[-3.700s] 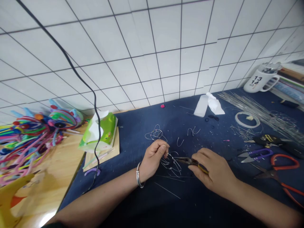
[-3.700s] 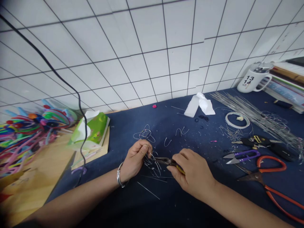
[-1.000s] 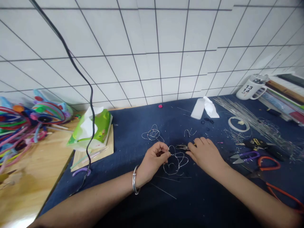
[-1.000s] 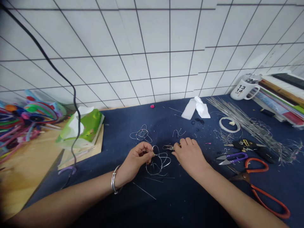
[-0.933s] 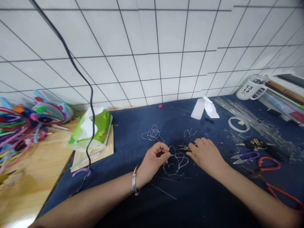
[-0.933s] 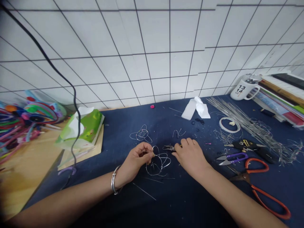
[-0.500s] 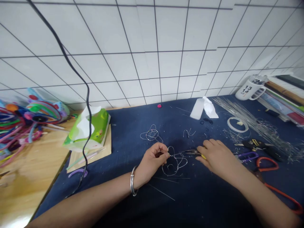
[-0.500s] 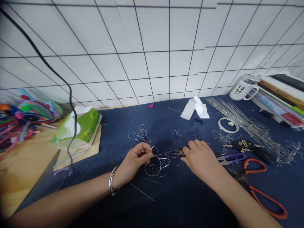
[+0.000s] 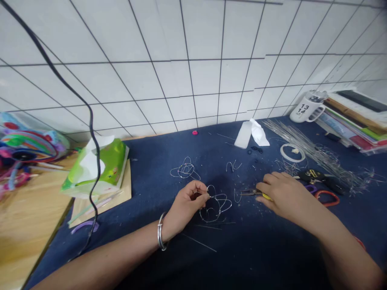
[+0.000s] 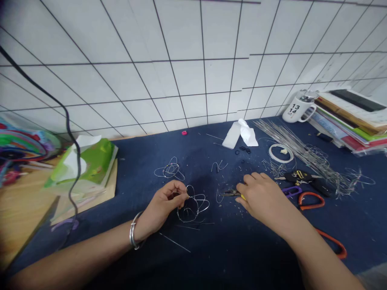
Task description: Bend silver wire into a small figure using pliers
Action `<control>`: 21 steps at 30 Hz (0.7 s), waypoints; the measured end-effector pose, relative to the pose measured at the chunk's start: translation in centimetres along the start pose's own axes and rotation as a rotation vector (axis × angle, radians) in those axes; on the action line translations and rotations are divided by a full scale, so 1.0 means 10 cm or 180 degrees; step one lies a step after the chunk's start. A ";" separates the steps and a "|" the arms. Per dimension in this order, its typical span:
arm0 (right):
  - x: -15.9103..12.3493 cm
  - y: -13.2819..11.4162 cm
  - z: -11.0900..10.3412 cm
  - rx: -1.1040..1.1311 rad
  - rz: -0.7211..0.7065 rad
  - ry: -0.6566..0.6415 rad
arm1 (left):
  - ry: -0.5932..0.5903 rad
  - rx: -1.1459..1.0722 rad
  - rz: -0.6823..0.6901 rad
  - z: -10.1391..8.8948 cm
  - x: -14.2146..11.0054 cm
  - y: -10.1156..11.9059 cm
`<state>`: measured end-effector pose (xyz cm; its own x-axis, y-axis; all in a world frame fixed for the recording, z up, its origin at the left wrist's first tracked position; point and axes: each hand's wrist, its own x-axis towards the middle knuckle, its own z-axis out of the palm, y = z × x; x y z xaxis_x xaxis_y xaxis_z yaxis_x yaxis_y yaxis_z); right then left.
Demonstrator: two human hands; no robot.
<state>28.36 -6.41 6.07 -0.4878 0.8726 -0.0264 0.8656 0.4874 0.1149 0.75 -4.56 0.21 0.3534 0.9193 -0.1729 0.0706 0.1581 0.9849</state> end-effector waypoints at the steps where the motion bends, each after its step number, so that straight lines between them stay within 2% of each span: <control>1: 0.01 -0.01 -0.01 -0.0048 0.0017 0.0032 | -0.0015 0.0009 -0.0011 0.00 0.00 0.00; 9: 0.19 0.04 0.08 -0.0461 0.0676 0.0544 | -0.0026 -0.0042 -0.0043 0.00 0.01 -0.01; 15: 0.41 0.18 0.22 -0.0297 0.0724 0.0491 | -0.0054 -0.0126 -0.0045 -0.02 0.01 0.02; 21: 0.47 0.29 0.30 -0.0471 0.0710 0.0668 | -0.0082 -0.0115 -0.0100 -0.04 0.03 0.03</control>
<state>28.94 -0.74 3.30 -0.3142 0.9238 0.2188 0.9353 0.2618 0.2381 0.51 -4.11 0.45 0.3754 0.9043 -0.2036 0.0485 0.2002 0.9786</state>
